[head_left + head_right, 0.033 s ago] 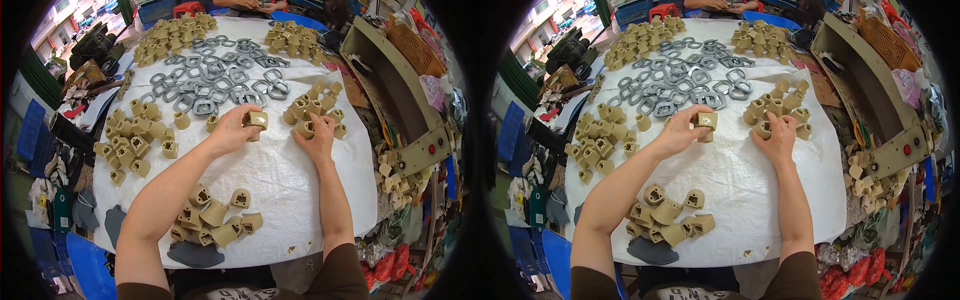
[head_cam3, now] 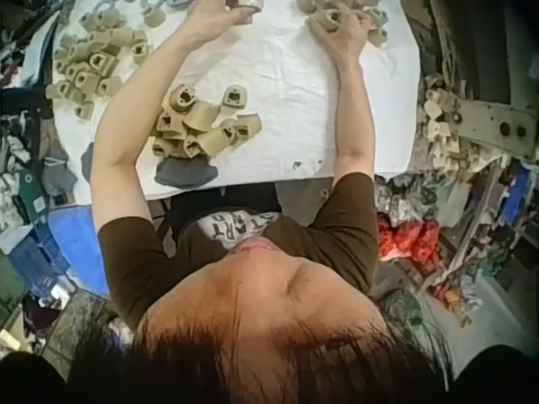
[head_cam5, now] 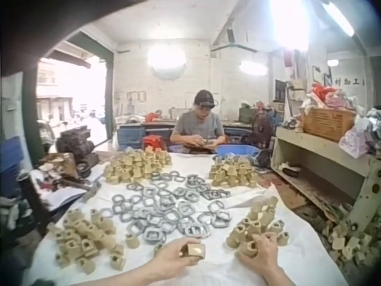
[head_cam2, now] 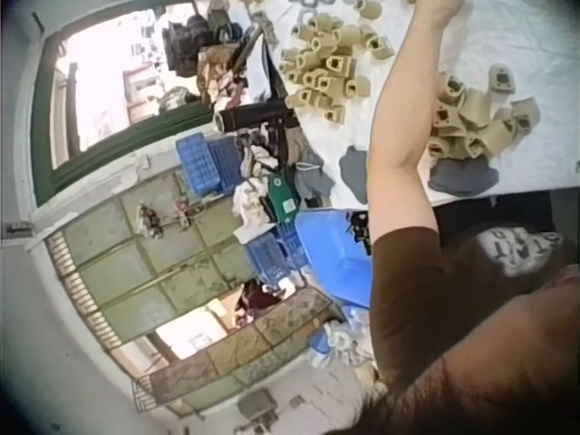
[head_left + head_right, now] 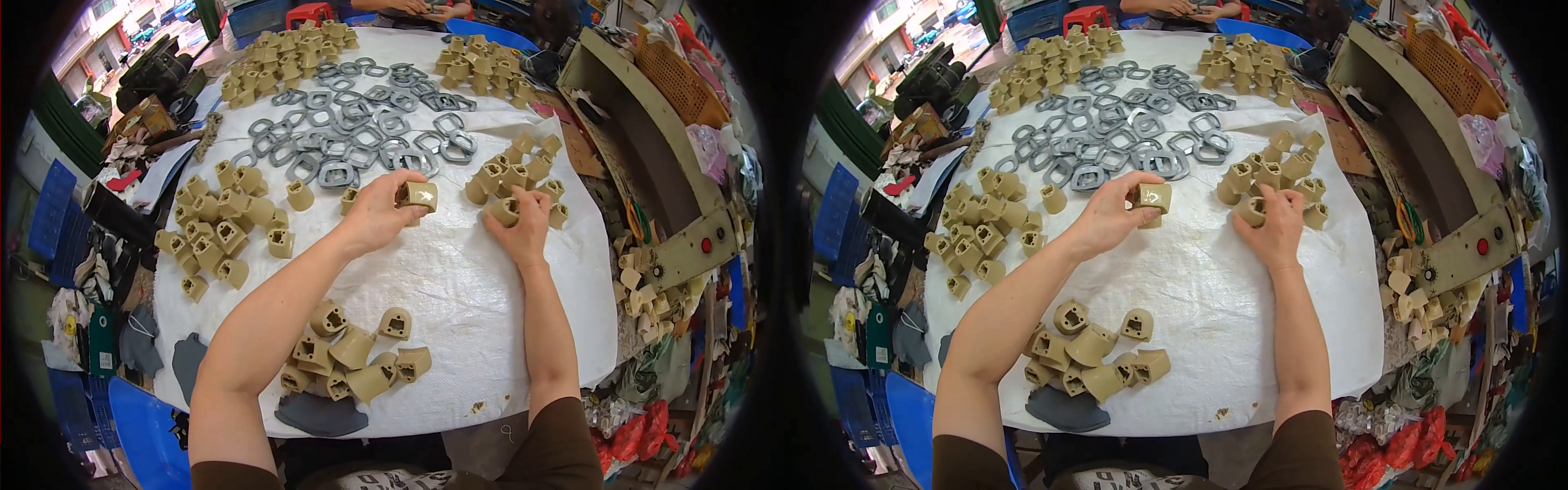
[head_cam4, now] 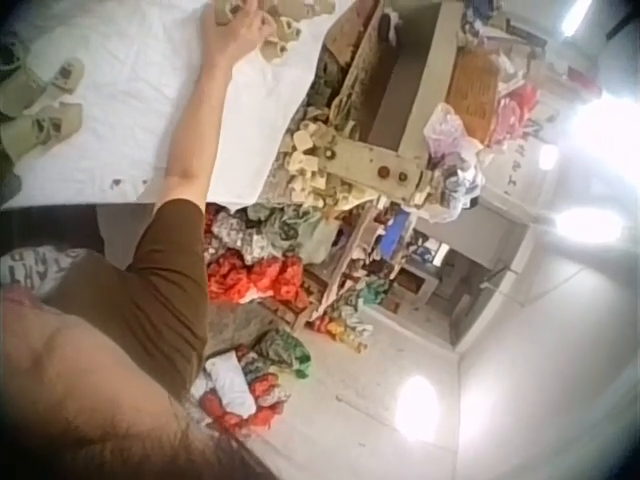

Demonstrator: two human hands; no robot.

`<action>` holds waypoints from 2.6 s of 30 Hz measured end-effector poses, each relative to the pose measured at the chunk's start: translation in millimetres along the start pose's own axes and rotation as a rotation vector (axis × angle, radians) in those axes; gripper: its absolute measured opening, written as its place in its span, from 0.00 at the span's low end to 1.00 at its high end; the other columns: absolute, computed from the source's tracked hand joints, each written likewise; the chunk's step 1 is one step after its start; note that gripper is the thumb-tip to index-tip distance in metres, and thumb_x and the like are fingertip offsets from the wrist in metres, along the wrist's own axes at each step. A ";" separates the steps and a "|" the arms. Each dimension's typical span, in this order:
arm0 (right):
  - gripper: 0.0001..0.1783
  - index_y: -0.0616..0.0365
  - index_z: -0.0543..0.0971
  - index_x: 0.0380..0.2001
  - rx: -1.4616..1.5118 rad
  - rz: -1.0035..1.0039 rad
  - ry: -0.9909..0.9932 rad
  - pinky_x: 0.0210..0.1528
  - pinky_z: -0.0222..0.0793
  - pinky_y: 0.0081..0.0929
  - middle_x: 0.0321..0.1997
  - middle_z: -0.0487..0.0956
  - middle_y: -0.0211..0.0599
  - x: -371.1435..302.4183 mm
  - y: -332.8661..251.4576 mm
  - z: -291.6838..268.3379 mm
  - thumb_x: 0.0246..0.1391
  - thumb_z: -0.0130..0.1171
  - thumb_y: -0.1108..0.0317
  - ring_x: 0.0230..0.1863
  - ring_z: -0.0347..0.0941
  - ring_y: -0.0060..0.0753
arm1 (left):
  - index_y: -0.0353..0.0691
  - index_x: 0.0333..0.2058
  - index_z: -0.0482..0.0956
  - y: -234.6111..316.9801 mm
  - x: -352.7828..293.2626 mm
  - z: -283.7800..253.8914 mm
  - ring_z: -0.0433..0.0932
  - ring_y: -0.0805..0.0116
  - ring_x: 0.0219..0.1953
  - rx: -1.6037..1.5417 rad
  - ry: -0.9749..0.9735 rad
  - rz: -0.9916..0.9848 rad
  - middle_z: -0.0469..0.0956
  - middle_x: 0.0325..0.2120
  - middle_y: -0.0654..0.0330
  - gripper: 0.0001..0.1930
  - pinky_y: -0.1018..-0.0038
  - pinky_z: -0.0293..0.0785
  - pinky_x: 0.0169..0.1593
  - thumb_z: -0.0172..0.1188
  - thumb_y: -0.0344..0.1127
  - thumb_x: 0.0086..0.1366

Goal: The recorder is assembling small plastic and foam components, likely for a shoe heel or buckle, by pressing them together.

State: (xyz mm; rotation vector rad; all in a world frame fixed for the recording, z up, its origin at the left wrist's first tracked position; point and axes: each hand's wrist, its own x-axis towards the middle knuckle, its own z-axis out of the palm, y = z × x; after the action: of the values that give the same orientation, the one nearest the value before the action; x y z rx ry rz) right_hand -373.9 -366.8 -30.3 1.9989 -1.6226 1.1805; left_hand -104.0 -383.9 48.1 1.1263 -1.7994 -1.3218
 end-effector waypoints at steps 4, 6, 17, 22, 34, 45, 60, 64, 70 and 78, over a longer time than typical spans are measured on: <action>0.31 0.57 0.72 0.43 -0.019 0.017 0.130 0.45 0.66 0.36 0.37 0.75 0.38 4.9 15.7 4.4 0.31 0.71 0.64 0.42 0.67 0.43 | 0.39 0.48 0.72 11.4 -19.3 -24.9 0.71 0.75 0.41 -0.120 0.066 -0.011 0.74 0.39 0.63 0.18 0.76 0.68 0.46 0.59 0.25 0.58; 0.32 0.57 0.72 0.45 -0.001 0.064 0.151 0.46 0.66 0.37 0.39 0.75 0.38 2.8 23.4 6.0 0.32 0.71 0.64 0.43 0.67 0.43 | 0.40 0.49 0.72 20.9 -33.5 -34.7 0.71 0.75 0.42 -0.129 0.069 -0.021 0.74 0.39 0.64 0.18 0.76 0.68 0.47 0.58 0.25 0.58; 0.39 0.55 0.71 0.52 -0.150 0.008 -0.275 0.51 0.63 0.37 0.35 0.77 0.40 11.5 -15.5 -8.9 0.30 0.71 0.59 0.48 0.65 0.46 | 0.37 0.52 0.69 27.4 -200.3 -89.9 0.70 0.77 0.44 -0.424 0.199 -0.136 0.72 0.42 0.65 0.24 0.79 0.67 0.48 0.62 0.28 0.55; 0.33 0.54 0.73 0.47 -0.074 0.013 -0.142 0.45 0.68 0.35 0.38 0.75 0.41 3.6 -2.1 5.4 0.31 0.70 0.60 0.46 0.68 0.42 | 0.37 0.52 0.68 26.4 -248.7 -84.5 0.70 0.77 0.43 -0.400 0.258 -0.087 0.72 0.40 0.66 0.26 0.79 0.67 0.47 0.66 0.35 0.55; 0.39 0.55 0.63 0.58 0.805 0.358 -0.106 0.50 0.70 0.32 0.51 0.69 0.38 10.7 -84.0 -33.7 0.42 0.69 0.71 0.49 0.70 0.33 | 0.36 0.49 0.70 -23.4 -297.0 -74.2 0.73 0.68 0.42 0.001 0.305 -0.242 0.72 0.40 0.61 0.25 0.75 0.69 0.47 0.66 0.28 0.51; 0.62 0.41 0.52 0.66 0.561 -0.154 -1.124 0.64 0.29 0.68 0.71 0.48 0.42 -27.3 -180.9 -44.9 0.27 0.63 0.28 0.71 0.37 0.60 | 0.34 0.60 0.50 -41.4 -286.7 -17.2 0.57 0.45 0.58 0.333 0.314 0.022 0.56 0.56 0.42 0.39 0.59 0.51 0.62 0.61 0.33 0.52; 0.44 0.53 0.61 0.62 0.383 0.075 -0.268 0.67 0.44 0.44 0.68 0.51 0.47 -20.0 -124.8 -45.3 0.42 0.68 0.56 0.68 0.45 0.49 | 0.27 0.63 0.43 -52.4 -290.1 -21.9 0.54 0.47 0.62 0.334 0.464 0.008 0.55 0.59 0.41 0.49 0.60 0.46 0.64 0.55 0.59 0.58; 0.48 0.43 0.59 0.63 -0.042 0.336 -0.075 0.63 0.46 0.53 0.67 0.46 0.54 -12.4 -22.2 -39.4 0.39 0.69 0.50 0.67 0.44 0.57 | 0.29 0.60 0.55 -26.7 -279.2 -20.1 0.52 0.43 0.63 0.701 0.436 0.164 0.57 0.58 0.43 0.40 0.54 0.43 0.63 0.53 0.56 0.60; 0.54 0.31 0.54 0.65 -0.332 0.707 -0.270 0.61 0.43 0.63 0.70 0.39 0.53 4.9 11.0 -18.8 0.34 0.67 0.39 0.68 0.37 0.67 | 0.46 0.52 0.72 47.8 -225.6 2.6 0.56 0.45 0.62 0.843 0.161 0.277 0.60 0.55 0.47 0.27 0.49 0.43 0.61 0.63 0.45 0.52; 0.36 0.35 0.67 0.56 -0.408 0.609 -0.290 0.57 0.53 0.54 0.57 0.66 0.44 16.1 41.4 -13.0 0.38 0.61 0.52 0.57 0.55 0.55 | 0.45 0.58 0.62 55.9 -27.1 41.7 0.62 0.49 0.55 0.781 -0.101 0.468 0.62 0.52 0.47 0.35 0.60 0.60 0.57 0.63 0.37 0.51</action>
State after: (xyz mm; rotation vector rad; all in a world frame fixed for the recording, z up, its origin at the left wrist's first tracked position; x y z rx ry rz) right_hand -416.8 -381.4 -20.7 1.5075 -2.4937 0.6433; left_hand -143.0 -334.9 89.0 0.9028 -2.5522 -0.3966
